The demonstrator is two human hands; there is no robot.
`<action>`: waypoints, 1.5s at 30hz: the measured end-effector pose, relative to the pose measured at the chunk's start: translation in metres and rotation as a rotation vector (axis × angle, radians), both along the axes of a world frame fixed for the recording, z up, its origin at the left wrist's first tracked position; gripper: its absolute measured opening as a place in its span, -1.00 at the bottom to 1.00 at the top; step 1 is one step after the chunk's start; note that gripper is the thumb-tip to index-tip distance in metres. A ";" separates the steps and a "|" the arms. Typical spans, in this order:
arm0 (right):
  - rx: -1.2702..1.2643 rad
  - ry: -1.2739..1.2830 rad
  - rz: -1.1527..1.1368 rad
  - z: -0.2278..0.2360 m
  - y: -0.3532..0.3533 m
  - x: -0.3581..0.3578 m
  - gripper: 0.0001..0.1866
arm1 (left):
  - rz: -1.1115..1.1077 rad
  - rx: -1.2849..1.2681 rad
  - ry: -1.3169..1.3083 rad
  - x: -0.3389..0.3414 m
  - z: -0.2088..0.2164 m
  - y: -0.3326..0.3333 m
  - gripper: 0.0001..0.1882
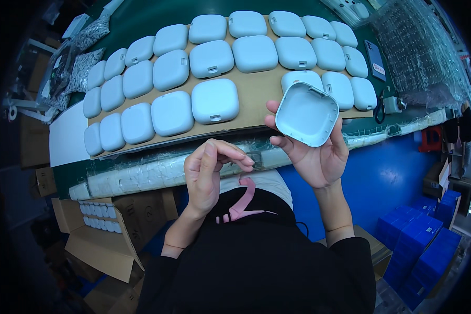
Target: The recorder is unpacking small white electronic cases from a cardboard box, inspecting each one individually, and arranging them in neat rows on a workbench.
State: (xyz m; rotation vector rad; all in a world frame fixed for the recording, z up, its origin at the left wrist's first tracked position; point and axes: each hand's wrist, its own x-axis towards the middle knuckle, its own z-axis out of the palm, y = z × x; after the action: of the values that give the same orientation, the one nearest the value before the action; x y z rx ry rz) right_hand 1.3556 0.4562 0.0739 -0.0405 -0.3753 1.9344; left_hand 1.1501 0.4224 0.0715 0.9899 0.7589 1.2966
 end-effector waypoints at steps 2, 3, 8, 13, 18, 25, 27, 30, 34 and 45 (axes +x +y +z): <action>0.011 -0.014 0.000 0.000 0.001 0.000 -0.34 | 0.001 -0.003 0.002 0.000 0.000 0.000 -0.50; 0.017 -0.021 0.001 0.000 0.001 0.000 -0.35 | 0.001 -0.004 0.003 0.000 0.000 0.000 -0.50; 0.069 -0.200 -0.057 0.007 0.000 -0.003 -0.36 | 0.003 -0.018 0.021 -0.003 0.000 -0.002 -0.50; 0.089 -0.310 -0.089 0.017 0.005 -0.007 -0.31 | 0.057 -0.052 0.031 -0.001 0.005 -0.005 -0.53; 0.582 -1.115 -0.494 0.027 0.014 -0.006 -0.24 | 0.007 -0.011 0.022 -0.017 -0.006 -0.010 -0.50; 0.934 -1.592 -0.670 0.052 0.024 -0.016 -0.27 | 0.014 -0.029 0.014 -0.025 -0.005 -0.016 -0.52; 1.036 -1.756 -0.686 0.053 0.031 -0.018 -0.33 | 0.017 -0.032 0.010 -0.026 -0.004 -0.016 -0.53; 1.133 -1.876 -0.675 0.053 0.038 -0.018 -0.36 | 0.023 -0.033 0.009 -0.029 -0.005 -0.017 -0.54; 1.266 -1.988 -0.613 0.054 0.044 -0.018 -0.36 | 0.029 -0.037 0.013 -0.032 -0.007 -0.017 -0.54; 1.282 -1.939 -0.625 0.055 0.035 -0.062 -0.41 | 0.060 -0.100 0.053 -0.037 -0.005 -0.024 -0.54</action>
State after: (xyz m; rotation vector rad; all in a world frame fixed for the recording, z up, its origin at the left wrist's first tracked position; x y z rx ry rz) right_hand 1.2934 0.4912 0.1289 -1.0294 -2.3395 0.1815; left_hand 1.1135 0.3987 0.0665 0.9307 0.8916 1.2753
